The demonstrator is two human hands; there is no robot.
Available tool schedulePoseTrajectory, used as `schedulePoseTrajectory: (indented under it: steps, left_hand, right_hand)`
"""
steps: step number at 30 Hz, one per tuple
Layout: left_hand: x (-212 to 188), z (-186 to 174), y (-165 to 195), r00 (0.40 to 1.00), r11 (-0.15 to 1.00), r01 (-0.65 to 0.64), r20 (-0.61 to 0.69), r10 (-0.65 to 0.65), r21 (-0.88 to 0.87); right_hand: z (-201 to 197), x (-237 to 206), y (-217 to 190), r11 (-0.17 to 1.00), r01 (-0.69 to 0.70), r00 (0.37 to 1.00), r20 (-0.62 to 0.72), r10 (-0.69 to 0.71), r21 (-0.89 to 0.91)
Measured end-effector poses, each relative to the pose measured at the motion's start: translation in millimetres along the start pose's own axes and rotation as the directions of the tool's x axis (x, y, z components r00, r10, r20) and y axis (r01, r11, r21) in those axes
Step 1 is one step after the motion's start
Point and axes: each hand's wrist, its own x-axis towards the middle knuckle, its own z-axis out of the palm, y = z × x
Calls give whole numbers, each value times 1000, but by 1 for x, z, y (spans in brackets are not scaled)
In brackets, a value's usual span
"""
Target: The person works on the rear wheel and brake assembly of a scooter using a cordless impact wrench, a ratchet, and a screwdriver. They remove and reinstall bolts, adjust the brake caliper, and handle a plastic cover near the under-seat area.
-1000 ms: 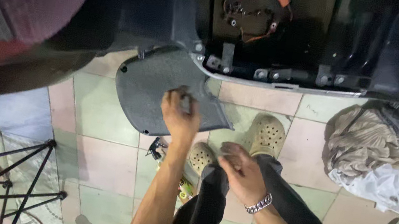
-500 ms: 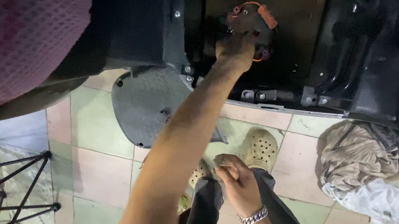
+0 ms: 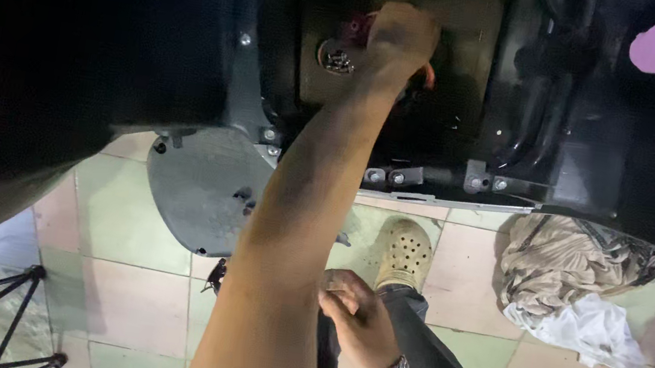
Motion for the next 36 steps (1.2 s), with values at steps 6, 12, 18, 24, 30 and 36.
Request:
schedulePoseTrajectory:
  steps: [6, 12, 18, 24, 30, 36]
  left_hand:
    - [2, -8, 0, 998, 997, -55, 35, 53, 52]
    - [-116, -109, -12, 945, 874, -60, -309, -106, -483]
    - [-343, -114, -12, 687, 8, 693, 658, -307, -720]
    - [-394, 89, -3, 387, -318, 775, 808, -444, -546]
    - [-352, 77, -15, 419, 295, 908, 612, -671, -298]
    - [-267, -76, -6, 911, 470, 373, 222, -346, -800]
  right_hand:
    - [-7, 0, 17, 997, 78, 995, 65, -77, -12]
    - [-10, 6, 26, 984, 100, 995, 18, -98, -149]
    - [-9, 4, 16, 899, 47, 998, -15, -59, -436]
    - [5, -3, 19, 973, -18, 998, -56, 5, -228]
    - [3, -5, 18, 967, -58, 997, -64, 43, -248]
    - [1, -2, 25, 942, -48, 995, -98, 16, -332]
